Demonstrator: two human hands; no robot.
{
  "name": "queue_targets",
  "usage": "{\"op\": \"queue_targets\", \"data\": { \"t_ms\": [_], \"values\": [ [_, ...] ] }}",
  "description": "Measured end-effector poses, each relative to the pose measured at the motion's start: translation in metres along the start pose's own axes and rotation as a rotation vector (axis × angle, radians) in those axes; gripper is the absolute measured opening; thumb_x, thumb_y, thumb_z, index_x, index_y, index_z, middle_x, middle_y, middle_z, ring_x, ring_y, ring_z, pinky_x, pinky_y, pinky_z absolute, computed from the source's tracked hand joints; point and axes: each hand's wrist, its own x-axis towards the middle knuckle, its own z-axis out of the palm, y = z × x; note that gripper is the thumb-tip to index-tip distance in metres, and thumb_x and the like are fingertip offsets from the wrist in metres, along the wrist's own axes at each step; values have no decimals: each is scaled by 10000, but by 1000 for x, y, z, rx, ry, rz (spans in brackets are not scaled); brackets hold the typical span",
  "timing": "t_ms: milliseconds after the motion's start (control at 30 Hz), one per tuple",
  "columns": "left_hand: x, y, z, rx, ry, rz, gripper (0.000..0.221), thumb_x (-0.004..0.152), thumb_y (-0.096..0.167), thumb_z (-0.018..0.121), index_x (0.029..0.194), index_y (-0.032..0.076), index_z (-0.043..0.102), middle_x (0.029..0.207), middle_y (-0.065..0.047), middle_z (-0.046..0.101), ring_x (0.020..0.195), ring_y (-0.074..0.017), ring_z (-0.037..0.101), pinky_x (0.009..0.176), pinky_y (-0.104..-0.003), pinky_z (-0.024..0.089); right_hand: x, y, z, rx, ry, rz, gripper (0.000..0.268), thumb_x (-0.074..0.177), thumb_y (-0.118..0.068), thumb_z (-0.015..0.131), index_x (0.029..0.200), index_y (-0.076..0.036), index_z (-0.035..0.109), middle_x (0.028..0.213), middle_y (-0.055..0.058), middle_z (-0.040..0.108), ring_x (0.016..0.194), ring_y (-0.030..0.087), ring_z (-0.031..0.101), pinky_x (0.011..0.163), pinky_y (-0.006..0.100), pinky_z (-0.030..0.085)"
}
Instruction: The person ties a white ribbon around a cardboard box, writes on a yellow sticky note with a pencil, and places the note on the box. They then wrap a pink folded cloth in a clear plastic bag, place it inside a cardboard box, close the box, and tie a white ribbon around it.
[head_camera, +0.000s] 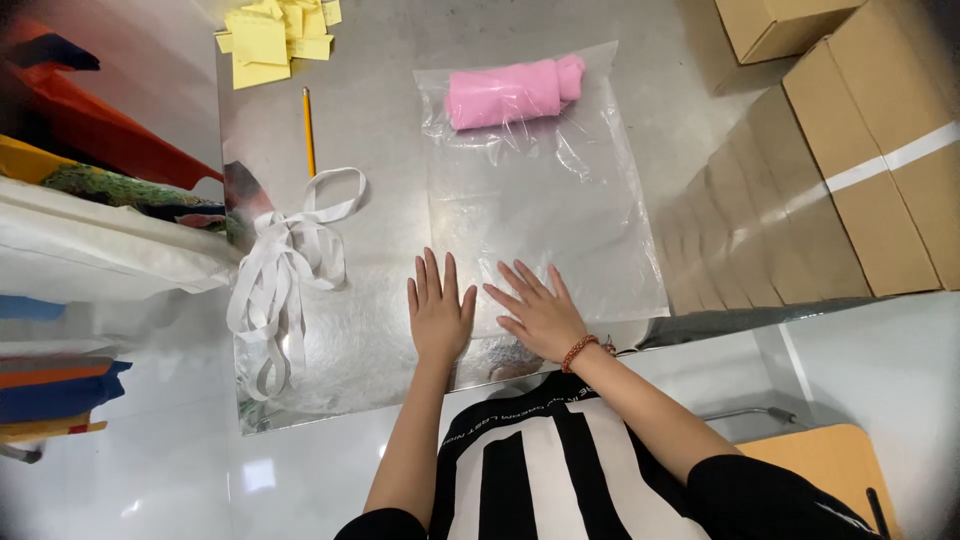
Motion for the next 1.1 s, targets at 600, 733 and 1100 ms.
{"op": "queue_targets", "data": {
  "t_ms": [600,733,1100],
  "values": [
    [-31,-61,5,-357,25,38,748,1035,173,616,1703,311,310,1789,23,245,1663,-236,145,1331,-538,90,5,41,25,65,224,-130,670,1058,-502,550,1610,-129,476,1707,203,382,1595,425,300,1255,642,249],
    [-47,-75,1,-479,-28,53,648,1012,192,677,1606,378,497,1774,-7,295,1660,-319,145,1297,-636,107,31,-19,23,89,73,-348,691,910,-630,724,1449,-207,641,1690,88,446,1585,369,342,1246,656,279],
    [-45,-61,0,-696,174,-76,89,943,415,811,1012,363,834,1191,135,781,1352,-183,602,1220,-436,383,47,-20,30,189,236,-330,156,1058,-261,635,1138,-204,756,1100,-19,745,1168,225,706,975,374,588]
  ]
}}
